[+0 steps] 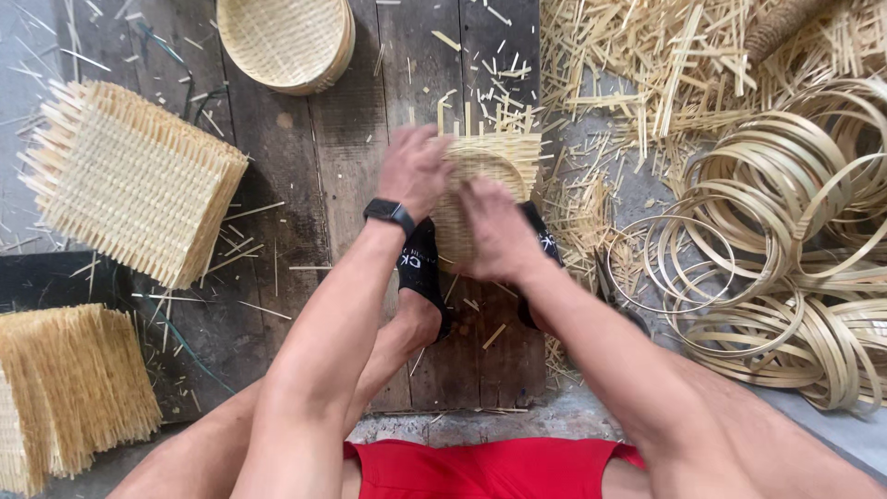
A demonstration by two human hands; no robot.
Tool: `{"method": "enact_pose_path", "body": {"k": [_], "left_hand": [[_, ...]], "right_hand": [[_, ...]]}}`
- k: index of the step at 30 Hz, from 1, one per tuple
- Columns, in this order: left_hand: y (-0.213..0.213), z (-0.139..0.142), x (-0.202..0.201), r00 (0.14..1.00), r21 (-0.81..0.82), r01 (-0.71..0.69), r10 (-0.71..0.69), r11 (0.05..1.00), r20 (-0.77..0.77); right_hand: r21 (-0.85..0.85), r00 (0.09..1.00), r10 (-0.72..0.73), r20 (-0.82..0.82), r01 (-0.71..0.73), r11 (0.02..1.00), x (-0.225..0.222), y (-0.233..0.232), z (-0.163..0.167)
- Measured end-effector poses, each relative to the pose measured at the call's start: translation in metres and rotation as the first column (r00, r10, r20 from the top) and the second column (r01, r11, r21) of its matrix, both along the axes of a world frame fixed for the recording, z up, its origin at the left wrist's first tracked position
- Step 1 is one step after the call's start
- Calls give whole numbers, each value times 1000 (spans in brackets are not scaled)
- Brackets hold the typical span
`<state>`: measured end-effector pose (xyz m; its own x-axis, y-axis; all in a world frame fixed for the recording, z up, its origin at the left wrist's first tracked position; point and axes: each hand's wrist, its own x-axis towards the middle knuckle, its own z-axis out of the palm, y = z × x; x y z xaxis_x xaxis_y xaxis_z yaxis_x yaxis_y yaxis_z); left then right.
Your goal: The person repeatedly forms small round bamboo bowls by placing a circular bamboo frame over a woven mat, pressing it into a wooden mold, and trimming the excess mat with shears. The finished bowls are stacked nearby.
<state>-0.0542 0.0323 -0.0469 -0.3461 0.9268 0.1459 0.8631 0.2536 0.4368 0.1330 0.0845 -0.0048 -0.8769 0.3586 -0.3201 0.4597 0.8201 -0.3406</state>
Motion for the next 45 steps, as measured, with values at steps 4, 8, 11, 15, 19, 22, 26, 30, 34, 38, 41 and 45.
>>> {"method": "enact_pose_path", "body": {"k": [4,8,11,15,19,22,26,30,34,38,41,45], "left_hand": [[19,-24,8,987,139,49,-69,989,142],[15,-41,13,895,-4,-102,93,995,436],[16,-45,10,897,36,-122,94,992,431],[18,-41,6,915,55,-99,70,994,398],[16,-43,4,935,4,-43,39,999,353],[20,-50,1,809,-105,-105,146,989,569],[27,-61,-4,644,-142,-218,251,966,723],[22,-64,-5,692,-137,-234,264,963,672],[19,-45,-8,800,4,-66,51,998,598],[25,-4,-14,706,-351,-23,263,936,657],[11,25,-5,920,-122,-71,112,990,375],[-26,32,40,985,154,171,-170,973,-17]], "right_hand": [[311,982,143,-121,-99,945,2,-32,-40],[344,939,146,-311,-32,938,12,-41,-67],[242,949,107,-298,-34,970,11,-35,-56],[59,845,63,-531,-38,998,1,10,-33],[-176,720,-232,-654,153,972,-19,69,-50],[-560,719,-564,-406,292,775,-24,82,-79],[-714,668,-713,-213,392,580,-24,79,-109],[-723,653,-719,-237,377,580,-32,85,-95],[-449,803,-508,-313,346,824,0,116,-12],[-33,989,-9,145,14,999,118,152,82],[10,840,-294,456,325,945,208,124,81],[-239,731,-400,553,599,764,265,26,-14]]}}
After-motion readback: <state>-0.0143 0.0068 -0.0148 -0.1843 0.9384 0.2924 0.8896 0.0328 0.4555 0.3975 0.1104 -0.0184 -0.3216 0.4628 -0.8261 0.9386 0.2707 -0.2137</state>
